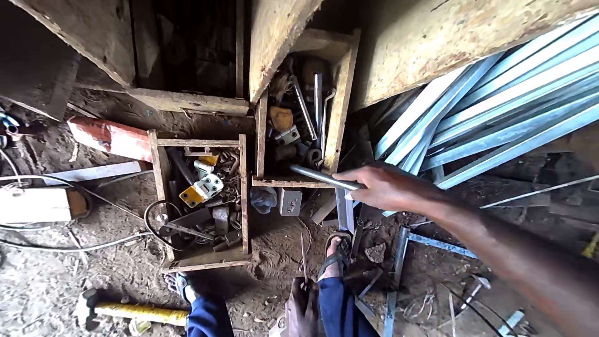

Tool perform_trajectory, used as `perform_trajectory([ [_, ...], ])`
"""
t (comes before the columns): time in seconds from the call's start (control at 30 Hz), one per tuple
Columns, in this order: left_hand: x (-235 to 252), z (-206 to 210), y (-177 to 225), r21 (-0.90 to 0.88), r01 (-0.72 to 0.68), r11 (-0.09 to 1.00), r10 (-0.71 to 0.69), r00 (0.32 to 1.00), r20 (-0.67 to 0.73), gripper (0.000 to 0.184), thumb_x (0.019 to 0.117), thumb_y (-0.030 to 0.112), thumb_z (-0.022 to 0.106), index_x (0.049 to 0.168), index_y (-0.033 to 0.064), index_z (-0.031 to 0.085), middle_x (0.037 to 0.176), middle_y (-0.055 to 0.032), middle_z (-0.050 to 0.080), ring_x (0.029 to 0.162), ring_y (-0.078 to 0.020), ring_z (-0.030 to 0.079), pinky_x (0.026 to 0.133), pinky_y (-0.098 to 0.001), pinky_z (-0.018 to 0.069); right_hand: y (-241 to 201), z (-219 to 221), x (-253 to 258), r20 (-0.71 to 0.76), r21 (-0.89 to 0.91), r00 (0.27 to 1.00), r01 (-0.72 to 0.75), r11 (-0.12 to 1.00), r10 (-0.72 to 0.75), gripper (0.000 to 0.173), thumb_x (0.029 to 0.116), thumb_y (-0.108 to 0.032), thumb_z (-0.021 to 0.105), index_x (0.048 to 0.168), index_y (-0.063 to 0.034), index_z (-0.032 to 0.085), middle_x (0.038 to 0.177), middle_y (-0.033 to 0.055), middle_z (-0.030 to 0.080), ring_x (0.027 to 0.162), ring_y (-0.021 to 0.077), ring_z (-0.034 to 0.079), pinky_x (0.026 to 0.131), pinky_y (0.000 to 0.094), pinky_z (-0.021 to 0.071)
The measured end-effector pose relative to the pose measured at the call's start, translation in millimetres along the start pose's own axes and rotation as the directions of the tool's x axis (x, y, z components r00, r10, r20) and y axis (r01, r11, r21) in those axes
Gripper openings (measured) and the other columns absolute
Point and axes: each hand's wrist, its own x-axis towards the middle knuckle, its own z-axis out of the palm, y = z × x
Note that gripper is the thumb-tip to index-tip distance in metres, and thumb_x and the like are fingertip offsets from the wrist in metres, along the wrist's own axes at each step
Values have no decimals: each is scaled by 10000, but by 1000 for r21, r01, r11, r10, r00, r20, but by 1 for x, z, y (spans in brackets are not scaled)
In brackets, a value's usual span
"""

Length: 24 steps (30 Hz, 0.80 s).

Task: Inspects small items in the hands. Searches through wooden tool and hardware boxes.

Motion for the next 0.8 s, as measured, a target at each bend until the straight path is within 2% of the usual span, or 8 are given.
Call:
perform_trajectory([
  [0.07, 1, -2, 1, -8, 3, 1000, -3, 1000, -3, 343, 997, 338, 601, 1246, 103, 627, 745, -9, 637, 599, -152, 599, 582, -390, 544, -11, 7, -17, -87, 54, 996, -29, 998, 33, 441, 994, -276, 673, 1432, -299, 625, 1027, 33, 746, 863, 198, 700, 777, 492, 580],
  [0.13, 1, -4, 1, -27, 6, 1000, -6, 1000, -6, 344, 999, 342, 604, 1244, 102, 623, 739, -10, 634, 589, -154, 594, 570, -385, 542, -8, 8, -47, -101, 128, 990, -88, 988, 101, 450, 1003, -309, 666, 1448, -339, 603, 956, 5, 735, 746, 153, 670, 690, 451, 582],
  [0.2, 2, -5, 3, -38, 16, 999, -16, 1000, -9, 344, 999, 344, 604, 1244, 103, 626, 746, -9, 639, 597, -151, 598, 581, -384, 542, 3, 2, -76, -128, 224, 976, -144, 964, 176, 470, 984, -246, 707, 1440, -314, 619, 862, 41, 721, 603, 164, 618, 564, 433, 547],
  [0.23, 1, -5, 4, -46, 17, 999, -18, 1000, -10, 339, 1000, 343, 604, 1236, 101, 628, 743, -8, 637, 594, -149, 595, 579, -381, 539, 8, -1, -87, -126, 237, 966, -192, 952, 226, 497, 973, -258, 720, 1447, -360, 607, 839, 23, 716, 574, 147, 609, 542, 413, 556],
  [0.43, 2, -6, 4, -83, 11, 996, -10, 1000, 10, 336, 1000, 337, 605, 1229, 92, 627, 738, -18, 637, 574, -159, 589, 549, -378, 533, 14, -6, -109, -146, 205, 949, -248, 947, 280, 481, 946, -324, 746, 1405, -412, 632, 867, -43, 728, 655, 103, 634, 604, 415, 565],
  [0.6, 3, -9, 9, -66, 14, 998, -15, 1000, -4, 349, 997, 342, 607, 1241, 93, 623, 739, -16, 641, 585, -156, 596, 564, -387, 540, -9, 6, -84, -47, 99, 937, -339, 935, 345, 462, 1001, -371, 654, 1457, -327, 592, 973, 34, 732, 792, 200, 679, 724, 506, 577],
  [0.67, 3, -9, 9, -75, 13, 997, -14, 1000, -7, 340, 997, 337, 605, 1235, 94, 623, 733, -16, 640, 576, -159, 594, 554, -386, 537, -19, 9, -75, -12, 102, 934, -353, 930, 356, 501, 1009, -346, 642, 1499, -290, 552, 981, 57, 721, 790, 209, 674, 721, 476, 583],
  [0.8, 0, -7, 9, -77, 18, 997, -17, 1000, 6, 326, 998, 336, 604, 1221, 98, 623, 727, -19, 631, 574, -165, 588, 551, -392, 532, -14, 21, -82, -16, 222, 934, -346, 912, 358, 523, 1010, -349, 653, 1517, -316, 529, 924, 52, 711, 673, 170, 647, 624, 417, 581],
])
